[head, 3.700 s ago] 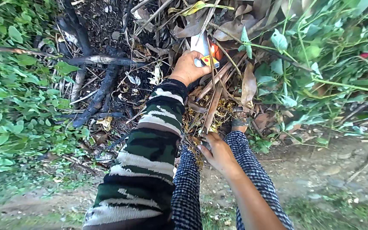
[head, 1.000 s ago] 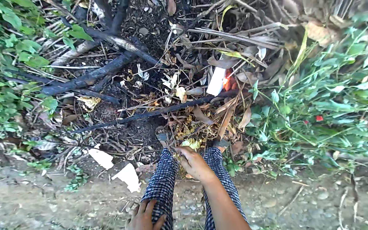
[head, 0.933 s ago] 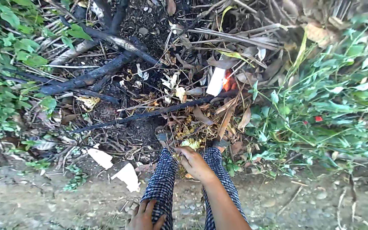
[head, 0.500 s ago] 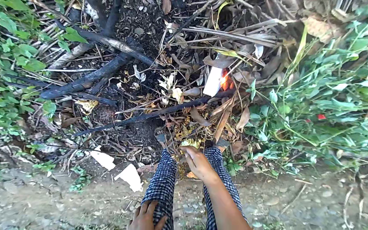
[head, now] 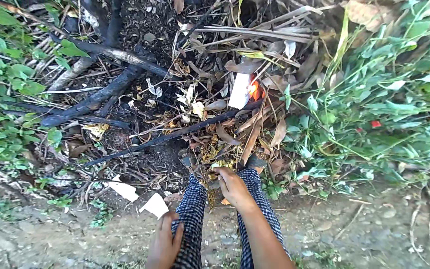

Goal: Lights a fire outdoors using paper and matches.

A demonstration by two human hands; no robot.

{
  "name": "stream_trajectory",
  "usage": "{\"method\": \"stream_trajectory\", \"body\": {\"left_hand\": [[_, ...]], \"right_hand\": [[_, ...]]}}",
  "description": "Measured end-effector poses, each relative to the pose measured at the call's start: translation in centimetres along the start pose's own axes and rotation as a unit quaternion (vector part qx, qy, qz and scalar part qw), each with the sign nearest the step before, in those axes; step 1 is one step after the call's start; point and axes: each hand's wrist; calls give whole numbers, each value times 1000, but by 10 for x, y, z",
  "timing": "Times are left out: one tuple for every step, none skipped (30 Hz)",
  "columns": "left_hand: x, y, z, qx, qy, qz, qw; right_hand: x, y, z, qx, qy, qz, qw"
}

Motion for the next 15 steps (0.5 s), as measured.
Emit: {"method": "stream_trajectory", "body": {"left_hand": [[23,7,-6,-17,50,27,998],[51,19,-15,-31,81,42,995],[81,34,-26,-43,97,55,993],[111,51,-37,-49,106,67,991],[140,68,-46,-54,110,80,989],[166,85,-51,-62,111,93,988],[191,99,-53,-66,112,113,985],[214,113,-53,-65,117,143,981],[235,126,-51,-60,115,170,977],[254,139,-50,-53,99,182,977],[271,152,-48,-48,74,173,981],[285,164,-45,-48,55,155,985],[296,173,-40,-49,47,133,989],[305,182,-36,-46,38,108,992],[312,189,-33,-40,29,83,995]], "right_hand": [[-1,0,0,1,2,2,1000],[-1,0,0,2,5,3,1000],[0,0,2,0,6,4,1000],[1,-1,3,-5,4,5,1000],[2,-2,5,-9,-2,8,1000],[2,-2,7,-11,-7,11,1000],[3,-3,9,-11,-8,11,1000],[3,-3,11,-8,-3,9,1000],[3,-2,14,-4,2,5,1000],[3,-1,16,-1,8,3,1000],[3,0,18,-2,12,2,1000],[2,1,19,-5,14,3,1000],[2,1,19,-5,13,4,1000],[1,0,20,-4,13,5,1000],[1,0,20,-1,17,3,1000]]}}
Point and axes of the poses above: each hand's wrist, its own x-axis towards the middle knuckle, its own z-axis out of the palm, y = z × x, and after that the axes turned 11 degrees about z, right-handed
